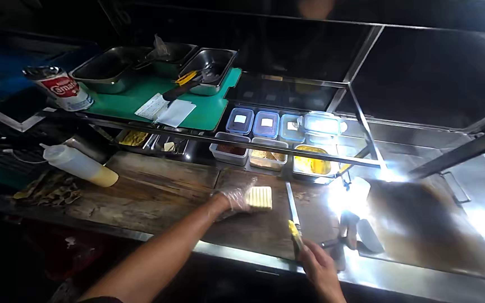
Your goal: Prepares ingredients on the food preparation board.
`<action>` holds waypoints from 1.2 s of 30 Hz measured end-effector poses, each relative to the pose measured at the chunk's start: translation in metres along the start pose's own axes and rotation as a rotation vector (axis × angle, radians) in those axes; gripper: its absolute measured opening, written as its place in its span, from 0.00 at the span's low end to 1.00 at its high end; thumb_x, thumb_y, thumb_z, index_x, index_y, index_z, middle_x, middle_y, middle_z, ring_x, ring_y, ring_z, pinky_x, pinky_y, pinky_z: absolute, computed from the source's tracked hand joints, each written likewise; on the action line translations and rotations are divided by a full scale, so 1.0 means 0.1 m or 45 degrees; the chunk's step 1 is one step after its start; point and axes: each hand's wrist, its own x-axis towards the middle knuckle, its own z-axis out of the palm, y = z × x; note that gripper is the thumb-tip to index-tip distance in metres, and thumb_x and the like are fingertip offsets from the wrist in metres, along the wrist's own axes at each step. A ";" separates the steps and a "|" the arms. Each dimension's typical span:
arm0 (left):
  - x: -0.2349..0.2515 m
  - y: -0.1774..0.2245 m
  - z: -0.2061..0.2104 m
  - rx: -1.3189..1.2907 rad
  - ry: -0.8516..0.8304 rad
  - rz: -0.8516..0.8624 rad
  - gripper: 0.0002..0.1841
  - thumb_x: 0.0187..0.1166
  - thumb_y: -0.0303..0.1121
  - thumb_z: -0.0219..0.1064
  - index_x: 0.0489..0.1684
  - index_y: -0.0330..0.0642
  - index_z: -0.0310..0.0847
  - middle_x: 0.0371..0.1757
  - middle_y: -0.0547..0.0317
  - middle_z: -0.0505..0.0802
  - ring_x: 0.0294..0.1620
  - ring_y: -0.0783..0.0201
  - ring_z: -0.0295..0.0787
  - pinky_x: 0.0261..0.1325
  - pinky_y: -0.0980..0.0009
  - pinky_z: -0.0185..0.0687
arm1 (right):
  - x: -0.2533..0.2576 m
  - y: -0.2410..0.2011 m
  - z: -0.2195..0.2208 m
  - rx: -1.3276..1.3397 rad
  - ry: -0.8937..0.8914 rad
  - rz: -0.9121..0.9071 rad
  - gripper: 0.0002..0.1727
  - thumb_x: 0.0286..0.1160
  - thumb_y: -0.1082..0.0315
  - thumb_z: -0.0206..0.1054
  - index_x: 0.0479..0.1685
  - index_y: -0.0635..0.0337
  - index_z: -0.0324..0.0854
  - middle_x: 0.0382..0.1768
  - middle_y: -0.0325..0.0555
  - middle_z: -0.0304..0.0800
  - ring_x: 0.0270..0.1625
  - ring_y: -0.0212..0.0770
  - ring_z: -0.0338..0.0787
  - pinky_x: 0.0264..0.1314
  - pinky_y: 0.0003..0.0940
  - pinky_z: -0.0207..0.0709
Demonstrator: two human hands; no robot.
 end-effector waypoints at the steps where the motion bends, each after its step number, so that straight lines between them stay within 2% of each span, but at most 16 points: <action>1: 0.03 -0.08 -0.04 -0.144 -0.046 0.012 0.56 0.61 0.49 0.82 0.95 0.55 0.50 0.76 0.40 0.83 0.72 0.38 0.82 0.71 0.33 0.75 | -0.01 0.01 0.11 -0.052 -0.024 -0.034 0.18 0.87 0.68 0.56 0.66 0.65 0.84 0.29 0.42 0.89 0.23 0.31 0.79 0.25 0.28 0.76; 3: -0.06 -0.23 -0.07 -0.619 -0.067 -0.056 0.40 0.79 0.43 0.72 0.91 0.47 0.59 0.78 0.39 0.81 0.77 0.42 0.78 0.80 0.41 0.70 | -0.04 0.02 0.36 -0.264 -0.088 -0.075 0.18 0.87 0.66 0.57 0.68 0.62 0.83 0.36 0.41 0.92 0.31 0.32 0.87 0.37 0.32 0.84; 5: -0.32 -0.33 0.07 -1.151 0.103 -0.219 0.20 0.86 0.43 0.63 0.69 0.42 0.81 0.61 0.46 0.89 0.62 0.54 0.86 0.67 0.51 0.80 | -0.02 -0.01 0.66 -0.588 -0.167 -0.118 0.19 0.88 0.61 0.59 0.69 0.56 0.85 0.49 0.43 0.95 0.47 0.36 0.94 0.57 0.40 0.89; 6: -0.45 -0.33 0.12 -1.393 0.150 -0.313 0.18 0.88 0.44 0.61 0.62 0.39 0.84 0.54 0.48 0.90 0.53 0.57 0.86 0.58 0.56 0.82 | 0.05 -0.06 0.83 -0.770 -0.188 -0.147 0.19 0.88 0.59 0.58 0.70 0.52 0.85 0.54 0.44 0.95 0.53 0.40 0.94 0.61 0.46 0.88; 7: -0.55 -0.36 0.20 -1.603 0.169 -0.377 0.18 0.87 0.45 0.60 0.60 0.40 0.84 0.49 0.51 0.90 0.48 0.60 0.87 0.50 0.58 0.84 | 0.14 -0.12 1.01 -0.935 -0.185 -0.161 0.20 0.89 0.57 0.56 0.71 0.48 0.85 0.57 0.45 0.94 0.54 0.44 0.94 0.60 0.51 0.87; 11: -0.65 -0.45 0.42 -2.125 0.145 -0.378 0.17 0.89 0.47 0.57 0.61 0.46 0.84 0.46 0.53 0.93 0.44 0.60 0.91 0.43 0.60 0.88 | 0.50 -0.08 1.52 -1.398 0.000 -0.164 0.21 0.87 0.59 0.53 0.72 0.41 0.84 0.58 0.47 0.93 0.47 0.50 0.95 0.45 0.52 0.88; 16: -0.65 -0.60 0.48 -2.243 0.106 -0.279 0.16 0.89 0.44 0.57 0.61 0.46 0.84 0.49 0.55 0.93 0.49 0.62 0.91 0.50 0.62 0.88 | -0.17 -0.04 1.63 -1.467 0.042 -0.393 0.17 0.79 0.65 0.62 0.62 0.46 0.90 0.40 0.48 0.92 0.32 0.49 0.94 0.26 0.48 0.87; 18: -0.62 -0.64 0.54 -2.266 0.072 -0.236 0.16 0.88 0.44 0.57 0.62 0.46 0.83 0.50 0.56 0.93 0.50 0.62 0.91 0.52 0.62 0.89 | 0.01 -0.14 1.65 -1.416 0.122 -0.369 0.17 0.81 0.64 0.59 0.62 0.48 0.90 0.42 0.48 0.93 0.32 0.49 0.94 0.28 0.50 0.87; 21: -0.56 -0.59 0.57 -2.253 0.084 -0.223 0.17 0.87 0.44 0.59 0.62 0.46 0.84 0.50 0.54 0.93 0.50 0.61 0.92 0.52 0.61 0.89 | 0.41 -0.16 1.68 -1.463 0.121 -0.223 0.20 0.85 0.63 0.56 0.69 0.46 0.86 0.52 0.49 0.93 0.43 0.51 0.95 0.40 0.51 0.89; 23: -0.55 -0.57 0.56 -2.216 0.099 -0.237 0.16 0.86 0.44 0.61 0.60 0.44 0.84 0.48 0.54 0.93 0.49 0.61 0.91 0.51 0.61 0.89 | 0.18 -0.08 1.78 -1.506 0.036 -0.281 0.20 0.79 0.66 0.61 0.67 0.46 0.88 0.48 0.52 0.93 0.40 0.53 0.95 0.36 0.52 0.88; 26: -0.57 -0.56 0.55 -2.162 0.117 -0.243 0.16 0.84 0.45 0.63 0.58 0.45 0.84 0.48 0.56 0.92 0.49 0.63 0.90 0.52 0.62 0.87 | -0.10 -0.09 1.83 -1.522 0.051 -0.400 0.18 0.75 0.67 0.64 0.61 0.45 0.90 0.41 0.47 0.92 0.34 0.47 0.94 0.26 0.46 0.87; 29: -0.58 -0.53 0.61 -2.157 0.146 -0.284 0.19 0.83 0.48 0.65 0.63 0.46 0.84 0.53 0.54 0.93 0.53 0.61 0.91 0.55 0.60 0.88 | 0.25 -0.03 1.74 -1.473 0.195 -0.423 0.18 0.76 0.67 0.63 0.62 0.50 0.90 0.43 0.51 0.92 0.36 0.50 0.94 0.31 0.49 0.88; 32: -0.60 -0.50 0.62 -2.079 0.211 -0.252 0.21 0.84 0.49 0.64 0.65 0.45 0.83 0.56 0.54 0.92 0.57 0.62 0.90 0.60 0.61 0.86 | 0.17 0.06 1.75 -1.479 0.058 -0.487 0.20 0.73 0.68 0.65 0.64 0.47 0.89 0.44 0.51 0.92 0.36 0.51 0.94 0.30 0.49 0.88; 34: -0.61 -0.47 0.62 -2.065 0.251 -0.267 0.21 0.84 0.49 0.64 0.66 0.44 0.83 0.59 0.54 0.91 0.59 0.61 0.88 0.62 0.59 0.85 | -0.02 -0.06 1.72 -1.244 -0.129 -0.287 0.18 0.84 0.65 0.58 0.66 0.48 0.88 0.47 0.47 0.94 0.40 0.48 0.95 0.37 0.49 0.89; 35: -0.63 -0.45 0.66 -2.098 0.259 -0.284 0.21 0.84 0.47 0.65 0.66 0.44 0.83 0.59 0.53 0.91 0.59 0.60 0.88 0.62 0.58 0.85 | 0.00 -0.15 1.65 -0.998 -0.212 -0.085 0.19 0.88 0.64 0.54 0.68 0.53 0.85 0.51 0.47 0.94 0.45 0.46 0.95 0.47 0.49 0.89; 36: -0.67 -0.43 0.71 -2.158 0.249 -0.303 0.20 0.85 0.46 0.64 0.67 0.44 0.82 0.60 0.53 0.91 0.60 0.60 0.88 0.62 0.58 0.85 | 0.11 -0.17 1.56 -0.697 -0.207 0.064 0.18 0.89 0.64 0.54 0.66 0.60 0.84 0.47 0.48 0.93 0.45 0.42 0.93 0.51 0.45 0.88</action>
